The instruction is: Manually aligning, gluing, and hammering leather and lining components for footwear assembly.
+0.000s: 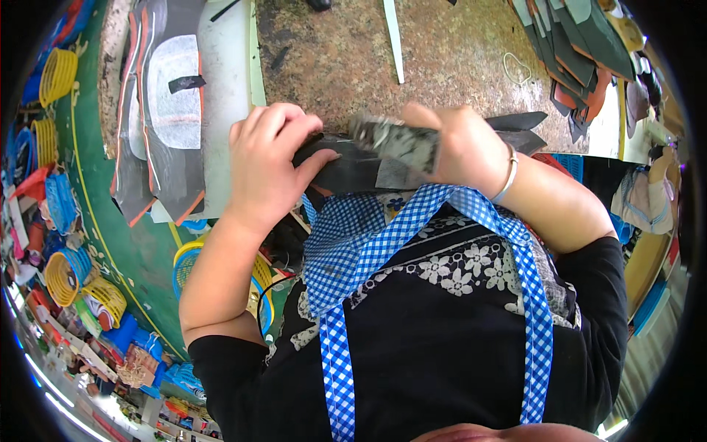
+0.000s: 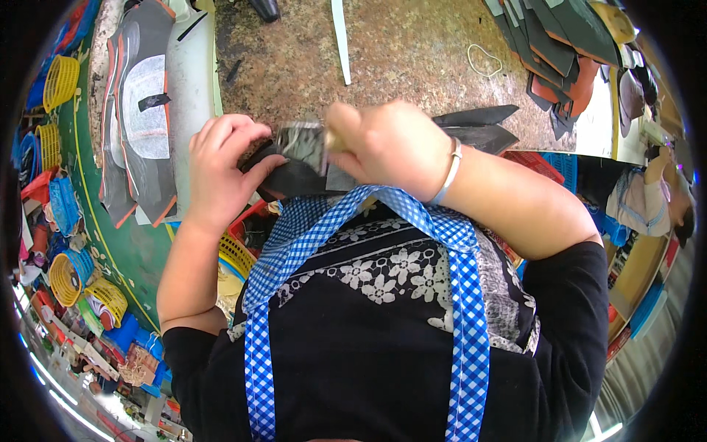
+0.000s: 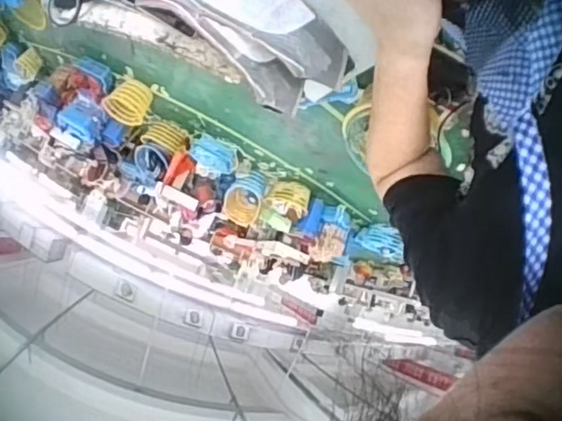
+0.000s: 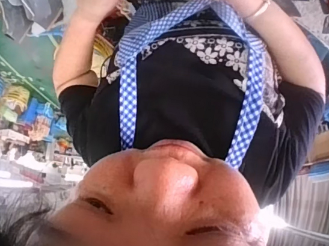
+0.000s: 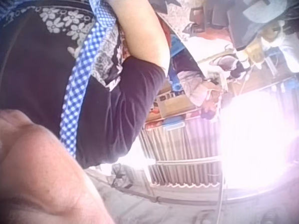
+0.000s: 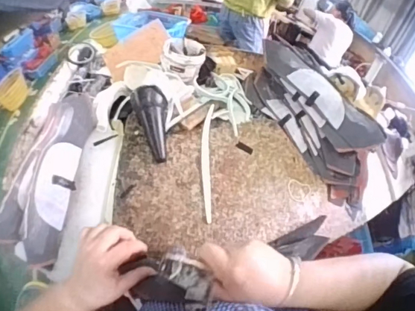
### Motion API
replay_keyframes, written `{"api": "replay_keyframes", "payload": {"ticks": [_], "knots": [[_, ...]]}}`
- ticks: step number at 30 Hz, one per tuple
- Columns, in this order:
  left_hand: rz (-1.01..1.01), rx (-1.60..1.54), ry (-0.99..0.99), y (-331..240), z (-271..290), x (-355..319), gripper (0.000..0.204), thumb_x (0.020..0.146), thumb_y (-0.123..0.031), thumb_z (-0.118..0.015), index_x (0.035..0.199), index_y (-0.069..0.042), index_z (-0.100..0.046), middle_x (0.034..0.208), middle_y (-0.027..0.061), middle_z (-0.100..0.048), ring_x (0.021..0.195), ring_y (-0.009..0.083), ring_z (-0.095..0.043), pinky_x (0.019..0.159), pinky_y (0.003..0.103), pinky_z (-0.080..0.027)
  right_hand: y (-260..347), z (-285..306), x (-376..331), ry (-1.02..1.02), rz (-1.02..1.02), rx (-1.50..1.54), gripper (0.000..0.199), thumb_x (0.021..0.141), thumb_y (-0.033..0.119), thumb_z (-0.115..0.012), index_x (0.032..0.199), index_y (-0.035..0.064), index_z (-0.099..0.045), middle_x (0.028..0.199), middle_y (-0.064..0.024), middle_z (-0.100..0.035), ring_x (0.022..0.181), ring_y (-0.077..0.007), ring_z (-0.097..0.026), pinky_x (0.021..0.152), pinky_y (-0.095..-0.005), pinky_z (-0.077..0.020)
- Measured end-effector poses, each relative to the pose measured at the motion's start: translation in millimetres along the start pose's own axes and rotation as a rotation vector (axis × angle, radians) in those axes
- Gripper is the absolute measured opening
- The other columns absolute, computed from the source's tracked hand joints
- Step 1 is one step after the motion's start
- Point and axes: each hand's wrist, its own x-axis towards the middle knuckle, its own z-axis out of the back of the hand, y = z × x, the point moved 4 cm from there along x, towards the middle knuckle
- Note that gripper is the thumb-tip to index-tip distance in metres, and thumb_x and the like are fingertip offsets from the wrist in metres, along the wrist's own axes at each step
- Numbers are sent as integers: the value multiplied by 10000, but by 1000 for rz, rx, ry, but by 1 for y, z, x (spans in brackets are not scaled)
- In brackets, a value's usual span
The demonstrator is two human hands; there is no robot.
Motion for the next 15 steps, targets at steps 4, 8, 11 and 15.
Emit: {"api": "replay_keyframes", "payload": {"ticks": [4, 8, 11, 15], "knots": [[40, -48, -34, 2, -7, -7, 297, 617, -143, -831, 863, -103, -670, 895, 21, -618, 868, 254, -595, 758, 376, -437, -2, -11, 5, 95, 31, 21, 331, 859, 326, -694, 882, 47, -517, 566, -151, -582, 523, -356, -616, 475, -446, -487], [37, -42, -57, -2, -8, -9, 287, 629, -159, -827, 863, -101, -672, 892, 9, -624, 863, 250, -593, 757, 376, -436, 5, -12, 10, 62, 66, 47, 349, 862, 346, -686, 876, 42, -516, 565, -159, -580, 528, -366, -613, 482, -451, -484], [-24, 40, -120, -8, -6, -12, 255, 647, -164, -809, 856, -104, -675, 887, 8, -630, 861, 242, -592, 780, 381, -423, 2, -12, 15, 9, 66, 51, 345, 864, 333, -685, 862, 35, -509, 563, -165, -576, 529, -373, -610, 486, -452, -485], [-126, 222, -144, -22, -9, -19, 185, 690, -166, -771, 847, -117, -688, 889, 7, -626, 887, 224, -591, 817, 393, -393, 10, -7, 17, 71, 35, -3, 339, 866, 318, -681, 850, 32, -498, 560, -169, -574, 534, -374, -613, 487, -452, -490]]}}
